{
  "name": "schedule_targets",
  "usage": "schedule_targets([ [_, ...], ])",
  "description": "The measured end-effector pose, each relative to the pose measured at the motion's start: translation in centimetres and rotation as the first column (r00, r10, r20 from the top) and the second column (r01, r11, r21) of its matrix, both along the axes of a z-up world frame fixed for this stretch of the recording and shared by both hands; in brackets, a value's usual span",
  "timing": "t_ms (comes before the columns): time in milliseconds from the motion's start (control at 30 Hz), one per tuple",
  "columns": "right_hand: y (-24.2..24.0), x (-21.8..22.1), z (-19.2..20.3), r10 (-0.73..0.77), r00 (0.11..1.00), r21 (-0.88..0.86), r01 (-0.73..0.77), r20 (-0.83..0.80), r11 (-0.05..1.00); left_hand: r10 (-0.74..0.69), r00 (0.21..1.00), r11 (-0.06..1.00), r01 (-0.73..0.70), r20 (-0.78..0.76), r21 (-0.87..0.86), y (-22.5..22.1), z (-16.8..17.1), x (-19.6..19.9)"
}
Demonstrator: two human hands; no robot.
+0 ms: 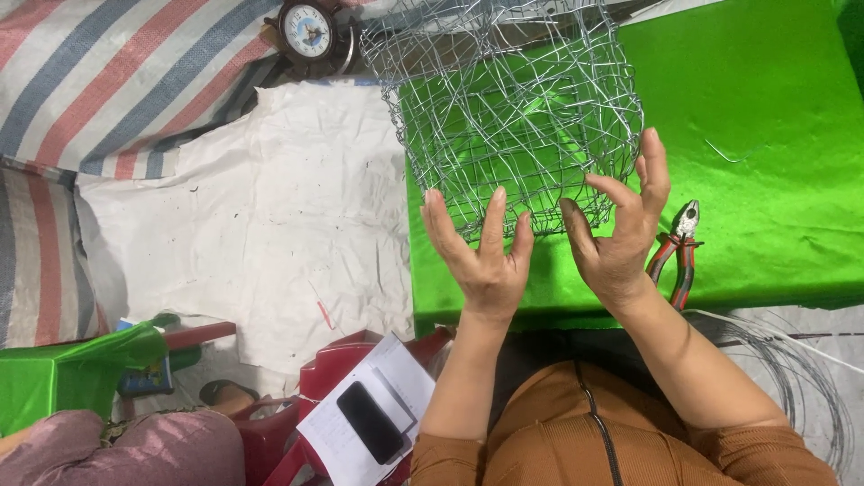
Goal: The person is inspecting a wire mesh cage, checking the joints and overall structure for integrity.
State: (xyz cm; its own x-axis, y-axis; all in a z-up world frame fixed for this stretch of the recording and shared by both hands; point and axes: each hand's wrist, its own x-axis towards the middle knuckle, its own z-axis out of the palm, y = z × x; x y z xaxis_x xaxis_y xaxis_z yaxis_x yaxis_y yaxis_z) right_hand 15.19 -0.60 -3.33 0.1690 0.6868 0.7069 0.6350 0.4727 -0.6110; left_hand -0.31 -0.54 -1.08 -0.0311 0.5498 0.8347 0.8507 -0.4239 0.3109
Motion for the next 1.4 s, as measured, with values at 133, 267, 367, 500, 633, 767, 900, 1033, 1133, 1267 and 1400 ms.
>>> schedule_targets([
  [133, -0.2, -0.1, 0.1, 0.002, 1.0, 0.005, -0.002, -0.031, 1.0, -0.008, 0.999, 1.0, 0.007, 0.033, 0.029, 0.0, 0.2, -0.2],
  [267, -0.8, 0.4, 0.3, 0.014, 0.998, 0.0, -0.014, -0.063, 1.0, -0.104, 0.966, 0.994, 0.107, 0.238, 0.001, -0.5, 0.8, -0.3],
  [367, -1.0, -0.1, 1.0, 0.028, 0.997, 0.067, -0.024, -0.069, 0.997, -0.127, 0.925, 0.99, 0.14, 0.358, -0.01, -0.8, 0.8, -0.9],
  [500, -0.7, -1.1, 1.5, 0.025, 1.0, 0.152, -0.023, -0.013, 0.988, -0.126, 0.92, 0.99, 0.141, 0.372, -0.014, -0.8, 1.0, -1.3],
  [633, -0.4, -2.7, 2.2, -0.009, 0.995, 0.222, -0.014, 0.103, 0.975, -0.119, 0.909, 0.987, 0.153, 0.399, -0.054, -0.8, 1.1, -1.7],
  [767, 0.3, -3.9, 2.6, -0.03, 0.981, 0.263, -0.022, 0.19, 0.964, -0.12, 0.902, 0.987, 0.155, 0.415, -0.051, -0.8, 1.2, -1.8],
  [900, 0.3, -4.6, 2.9, -0.052, 0.971, 0.25, -0.008, 0.232, 0.968, -0.136, 0.897, 0.987, 0.161, 0.42, -0.024, -0.8, 1.2, -2.1],
  [1033, 0.4, -4.7, 2.8, -0.056, 0.963, 0.237, -0.009, 0.264, 0.971, -0.151, 0.889, 0.986, 0.167, 0.432, 0.001, -0.7, 0.9, -2.2],
  [1133, 0.6, -4.7, 2.4, -0.055, 0.963, 0.242, -0.011, 0.265, 0.97, -0.155, 0.884, 0.986, 0.164, 0.442, 0.019, -0.6, 0.6, -2.2],
  [1267, 0.5, -4.8, 2.3, -0.07, 0.96, 0.238, 0.004, 0.272, 0.971, -0.16, 0.88, 0.986, 0.159, 0.447, 0.039, -0.5, 0.5, -2.2],
  [1400, 0.6, -4.9, 2.4, -0.08, 0.96, 0.251, 0.01, 0.27, 0.968, -0.176, 0.874, 0.984, 0.167, 0.454, 0.059, -0.4, 0.5, -2.1],
])
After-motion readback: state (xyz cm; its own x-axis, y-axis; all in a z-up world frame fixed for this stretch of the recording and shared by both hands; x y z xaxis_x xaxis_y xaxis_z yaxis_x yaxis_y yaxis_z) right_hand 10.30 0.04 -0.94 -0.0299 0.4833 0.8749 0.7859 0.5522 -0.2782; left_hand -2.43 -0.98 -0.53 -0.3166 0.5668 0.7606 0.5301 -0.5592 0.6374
